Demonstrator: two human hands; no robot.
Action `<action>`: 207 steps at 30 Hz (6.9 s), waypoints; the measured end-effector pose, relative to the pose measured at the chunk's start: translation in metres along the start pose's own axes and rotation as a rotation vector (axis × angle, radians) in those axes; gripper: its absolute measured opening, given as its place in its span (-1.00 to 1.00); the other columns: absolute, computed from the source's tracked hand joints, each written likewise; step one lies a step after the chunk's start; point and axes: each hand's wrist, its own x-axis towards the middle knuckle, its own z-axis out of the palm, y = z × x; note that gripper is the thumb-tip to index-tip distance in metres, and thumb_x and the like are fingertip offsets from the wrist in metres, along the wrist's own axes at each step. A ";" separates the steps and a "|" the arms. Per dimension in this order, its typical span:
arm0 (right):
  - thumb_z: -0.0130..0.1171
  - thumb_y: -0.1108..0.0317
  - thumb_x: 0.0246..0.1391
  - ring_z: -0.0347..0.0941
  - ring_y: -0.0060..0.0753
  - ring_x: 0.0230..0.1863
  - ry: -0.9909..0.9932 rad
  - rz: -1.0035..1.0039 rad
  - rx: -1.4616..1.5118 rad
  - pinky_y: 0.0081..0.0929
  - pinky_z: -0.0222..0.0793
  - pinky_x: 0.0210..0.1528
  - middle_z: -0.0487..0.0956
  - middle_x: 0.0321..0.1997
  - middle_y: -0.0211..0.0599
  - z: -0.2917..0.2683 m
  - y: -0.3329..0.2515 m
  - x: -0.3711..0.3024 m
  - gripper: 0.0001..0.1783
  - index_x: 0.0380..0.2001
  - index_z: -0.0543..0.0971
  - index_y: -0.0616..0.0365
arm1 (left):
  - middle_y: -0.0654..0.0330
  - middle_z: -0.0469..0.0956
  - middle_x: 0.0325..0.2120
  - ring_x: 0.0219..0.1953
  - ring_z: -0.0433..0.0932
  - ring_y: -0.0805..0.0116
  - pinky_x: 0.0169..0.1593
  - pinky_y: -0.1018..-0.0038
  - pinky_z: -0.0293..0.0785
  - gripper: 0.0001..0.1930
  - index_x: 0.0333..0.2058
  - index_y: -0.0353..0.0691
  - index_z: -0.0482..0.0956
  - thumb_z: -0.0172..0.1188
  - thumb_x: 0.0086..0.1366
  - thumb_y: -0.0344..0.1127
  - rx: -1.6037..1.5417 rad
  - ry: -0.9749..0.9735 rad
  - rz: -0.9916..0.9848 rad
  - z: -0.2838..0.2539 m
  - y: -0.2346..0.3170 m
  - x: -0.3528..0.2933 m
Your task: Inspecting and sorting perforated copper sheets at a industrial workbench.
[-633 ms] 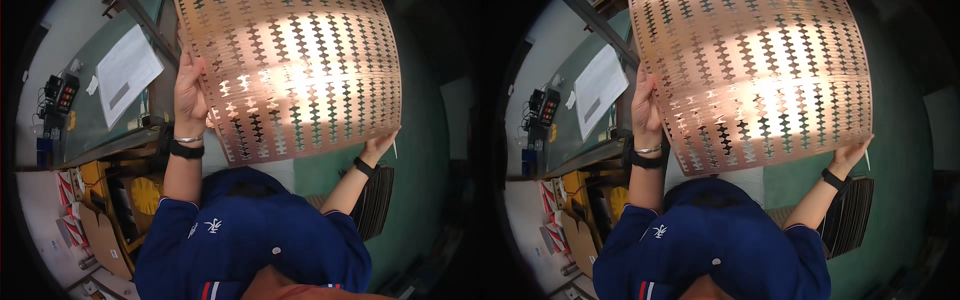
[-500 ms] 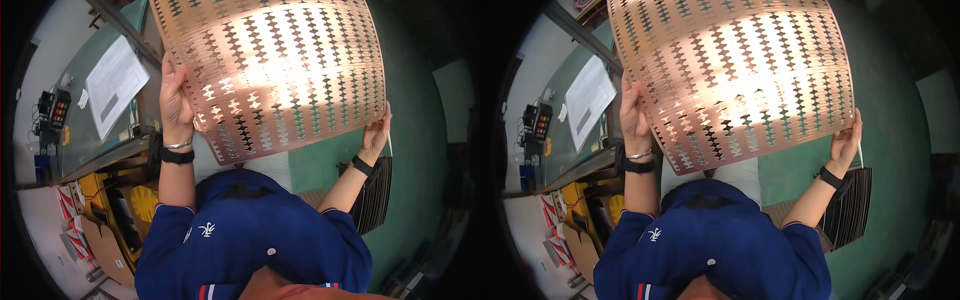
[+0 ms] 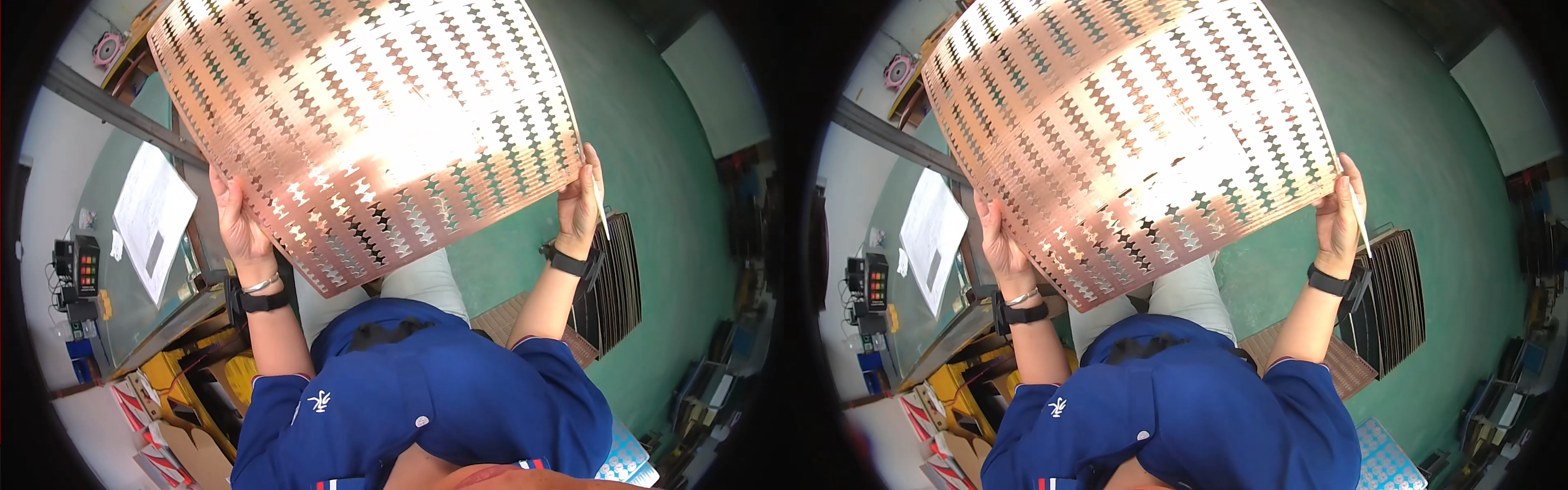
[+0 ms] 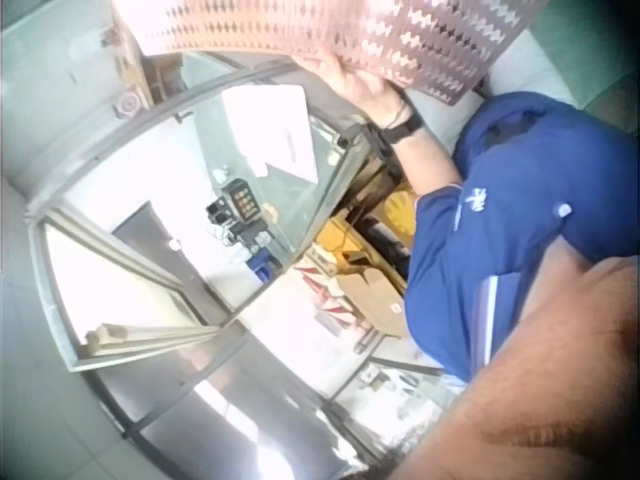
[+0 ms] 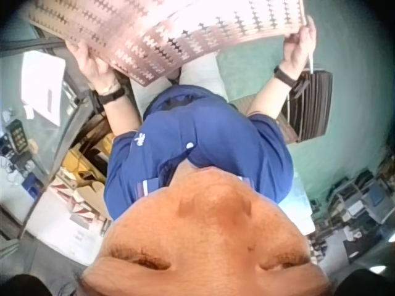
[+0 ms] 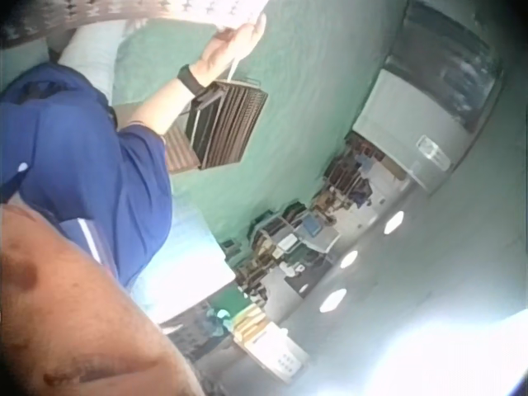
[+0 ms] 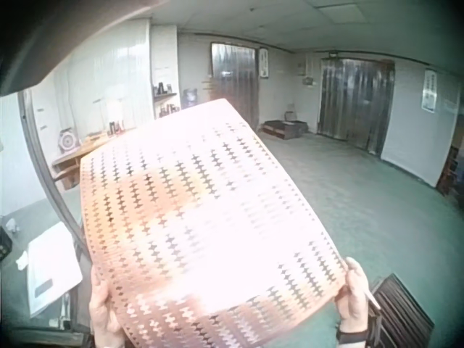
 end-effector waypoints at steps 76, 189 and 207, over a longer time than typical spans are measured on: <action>0.09 0.32 0.11 0.33 -0.25 0.06 0.093 0.324 0.372 -0.35 0.32 0.15 0.39 0.03 -0.06 -0.052 0.151 0.269 -0.55 0.02 0.30 0.32 | 0.11 0.38 -0.06 -0.10 0.45 0.40 -0.05 0.53 0.45 -0.70 0.02 -0.28 0.31 -0.08 0.32 -0.41 0.730 0.710 -0.374 -0.073 -0.065 -0.039; -0.04 0.34 0.19 0.42 -0.67 -0.25 -0.270 -0.134 -0.166 -0.74 0.31 -0.18 0.54 -0.26 -0.43 0.094 -0.022 0.119 -0.69 -0.07 0.44 0.30 | 0.09 0.38 0.02 0.04 0.39 0.30 0.12 0.40 0.29 -0.57 0.09 -0.32 0.25 0.02 0.25 -0.42 0.366 0.033 -0.118 -0.052 0.004 -0.038; -0.07 0.31 0.22 0.40 -0.63 -0.18 -0.282 -0.161 -0.224 -0.70 0.29 -0.10 0.52 -0.18 -0.36 0.064 -0.029 0.091 -0.71 -0.10 0.43 0.29 | 0.17 0.51 -0.19 -0.16 0.51 0.42 -0.07 0.48 0.46 -0.73 -0.06 -0.27 0.35 0.04 0.27 -0.42 0.463 0.109 0.010 0.014 0.014 0.035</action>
